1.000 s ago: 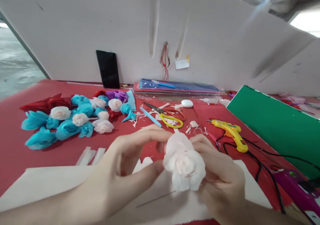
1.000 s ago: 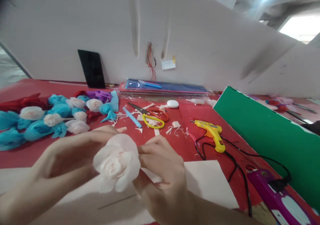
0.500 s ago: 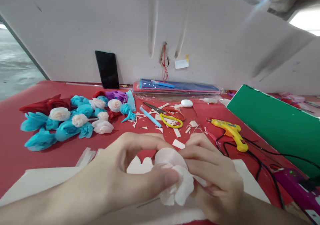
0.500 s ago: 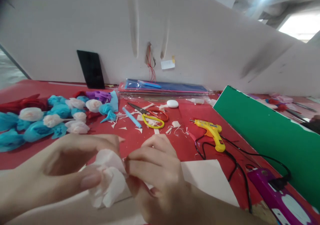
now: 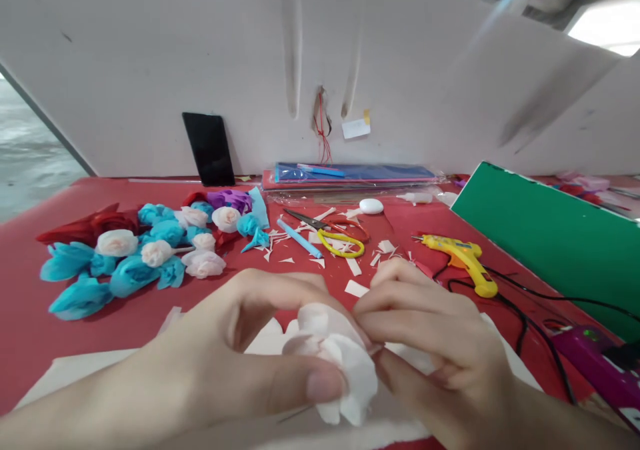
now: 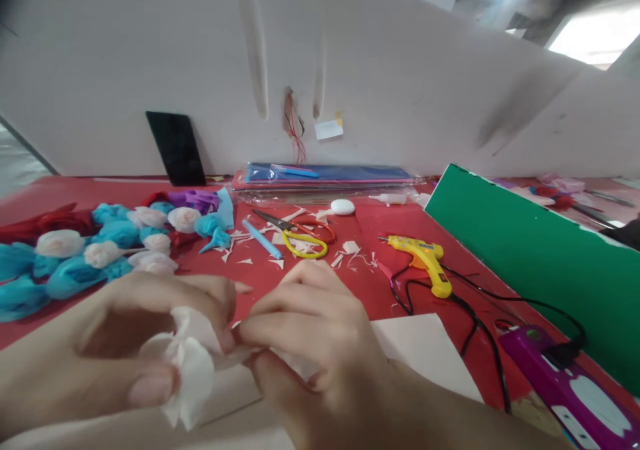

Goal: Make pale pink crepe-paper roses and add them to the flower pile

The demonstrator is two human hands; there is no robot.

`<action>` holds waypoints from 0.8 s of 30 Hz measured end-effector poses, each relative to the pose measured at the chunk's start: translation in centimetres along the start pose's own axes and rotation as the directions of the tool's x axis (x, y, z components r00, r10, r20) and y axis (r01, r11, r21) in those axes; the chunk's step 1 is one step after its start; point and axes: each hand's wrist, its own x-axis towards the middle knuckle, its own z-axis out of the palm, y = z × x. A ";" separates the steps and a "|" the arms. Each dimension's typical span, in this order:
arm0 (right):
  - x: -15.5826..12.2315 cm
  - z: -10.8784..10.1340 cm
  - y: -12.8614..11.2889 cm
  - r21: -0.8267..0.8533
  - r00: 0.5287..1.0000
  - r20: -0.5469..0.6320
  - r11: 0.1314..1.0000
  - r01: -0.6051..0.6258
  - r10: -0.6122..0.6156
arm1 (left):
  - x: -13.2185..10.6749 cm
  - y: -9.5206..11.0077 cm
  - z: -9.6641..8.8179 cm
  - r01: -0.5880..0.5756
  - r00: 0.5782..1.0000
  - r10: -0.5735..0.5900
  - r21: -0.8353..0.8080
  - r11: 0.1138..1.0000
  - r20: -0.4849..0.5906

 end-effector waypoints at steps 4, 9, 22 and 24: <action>0.0 0.1 0.1 0.070 0.996 -0.090 0.997 -0.022 0.028 | 0.7 0.6 -0.5 0.017 0.989 -0.012 -0.032 0.999 0.151; -0.4 0.6 0.0 0.197 0.977 -0.119 0.969 -0.150 0.175 | 0.6 -0.1 -0.4 0.019 0.988 0.010 -0.188 0.982 0.154; -0.3 1.3 0.1 0.512 0.857 -0.074 0.757 -0.406 0.509 | 0.0 -1.2 -0.4 0.074 0.992 -0.089 -0.159 0.985 -0.087; -0.4 1.4 0.0 0.521 0.847 -0.080 0.747 -0.414 0.525 | 0.1 -1.1 -0.3 0.079 0.992 -0.092 -0.150 0.985 -0.082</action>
